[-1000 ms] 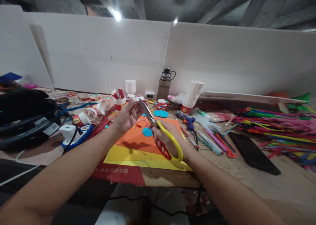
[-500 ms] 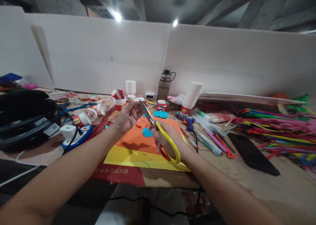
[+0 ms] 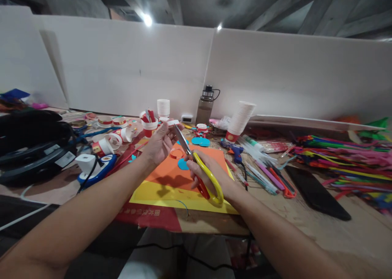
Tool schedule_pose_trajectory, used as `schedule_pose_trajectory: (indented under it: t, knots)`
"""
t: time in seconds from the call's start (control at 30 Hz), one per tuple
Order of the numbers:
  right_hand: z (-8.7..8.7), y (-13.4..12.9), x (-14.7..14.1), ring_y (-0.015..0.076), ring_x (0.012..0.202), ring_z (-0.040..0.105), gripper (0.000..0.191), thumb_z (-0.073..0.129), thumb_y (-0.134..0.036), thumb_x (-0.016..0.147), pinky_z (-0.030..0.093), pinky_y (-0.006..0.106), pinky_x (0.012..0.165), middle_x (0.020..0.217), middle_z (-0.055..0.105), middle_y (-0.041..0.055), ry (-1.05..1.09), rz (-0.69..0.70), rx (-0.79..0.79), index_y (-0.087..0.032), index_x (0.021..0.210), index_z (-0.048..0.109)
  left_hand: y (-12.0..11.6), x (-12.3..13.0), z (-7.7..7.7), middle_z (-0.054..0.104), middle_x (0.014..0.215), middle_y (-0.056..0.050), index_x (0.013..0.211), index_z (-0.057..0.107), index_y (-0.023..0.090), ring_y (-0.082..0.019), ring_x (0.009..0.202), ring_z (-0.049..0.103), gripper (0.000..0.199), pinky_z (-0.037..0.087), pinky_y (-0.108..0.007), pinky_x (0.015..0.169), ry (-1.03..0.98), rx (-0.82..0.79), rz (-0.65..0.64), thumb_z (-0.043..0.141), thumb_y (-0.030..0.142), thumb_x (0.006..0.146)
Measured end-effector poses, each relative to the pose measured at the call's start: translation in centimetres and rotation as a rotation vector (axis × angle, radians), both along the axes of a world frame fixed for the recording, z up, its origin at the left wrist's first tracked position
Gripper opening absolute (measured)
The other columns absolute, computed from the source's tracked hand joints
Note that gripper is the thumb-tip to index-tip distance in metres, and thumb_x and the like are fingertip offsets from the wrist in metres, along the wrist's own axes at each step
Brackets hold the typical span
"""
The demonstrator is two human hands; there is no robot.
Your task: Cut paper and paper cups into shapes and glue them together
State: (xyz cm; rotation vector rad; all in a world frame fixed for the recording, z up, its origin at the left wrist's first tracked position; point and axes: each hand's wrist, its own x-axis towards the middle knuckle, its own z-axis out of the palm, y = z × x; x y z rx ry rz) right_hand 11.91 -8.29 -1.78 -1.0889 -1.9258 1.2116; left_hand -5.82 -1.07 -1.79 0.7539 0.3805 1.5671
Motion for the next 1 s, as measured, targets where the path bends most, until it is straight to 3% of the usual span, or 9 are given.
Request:
schedule_pose_trajectory:
  t: [0.1,0.23,0.63,1.0]
  knots:
    - [0.5,-0.3,-0.1,0.0072,0.041,0.05,0.026,0.044,-0.048,0.094,0.044,0.018,0.036,0.064,0.05,-0.0058,-0.047,-0.028,-0.028,-0.022,0.091,0.048,0.1,0.0,-0.3,0.076,0.091,-0.005,0.104,0.065,0.016,-0.015,0.093,0.071,0.031,0.049,-0.027,0.09,0.017,0.009,-0.002,0.068,0.041,0.085]
    - [0.9,-0.6,-0.3,0.0071,0.035,0.043,0.026,0.041,-0.047,0.095,0.037,0.017,0.03,0.056,0.048,-0.0067,-0.069,-0.072,-0.064,-0.023,0.086,0.046,0.3,0.0,-0.8,0.075,0.093,-0.004,0.101,0.064,0.017,-0.015,0.094,0.071,0.027,0.049,-0.028,0.09,0.038,0.048,-0.022,0.071,0.037,0.084]
    - [0.3,-0.5,-0.2,0.008,0.035,0.044,0.028,0.04,-0.05,0.095,0.035,0.017,0.027,0.057,0.049,-0.0049,-0.032,-0.082,-0.101,-0.023,0.089,0.048,0.5,0.0,-1.1,0.075,0.091,-0.005,0.094,0.065,0.016,-0.016,0.091,0.07,0.028,0.047,-0.029,0.091,0.061,0.078,-0.016,0.073,0.039,0.081]
    - [1.3,-1.2,-0.5,0.0076,0.033,0.041,0.028,0.039,-0.049,0.095,0.033,0.017,0.027,0.055,0.046,-0.0065,-0.021,-0.086,-0.114,-0.024,0.084,0.044,0.7,0.1,-1.3,0.075,0.093,-0.005,0.095,0.067,0.016,-0.017,0.092,0.07,0.038,0.047,-0.029,0.091,0.099,0.102,-0.005,0.078,0.045,0.074]
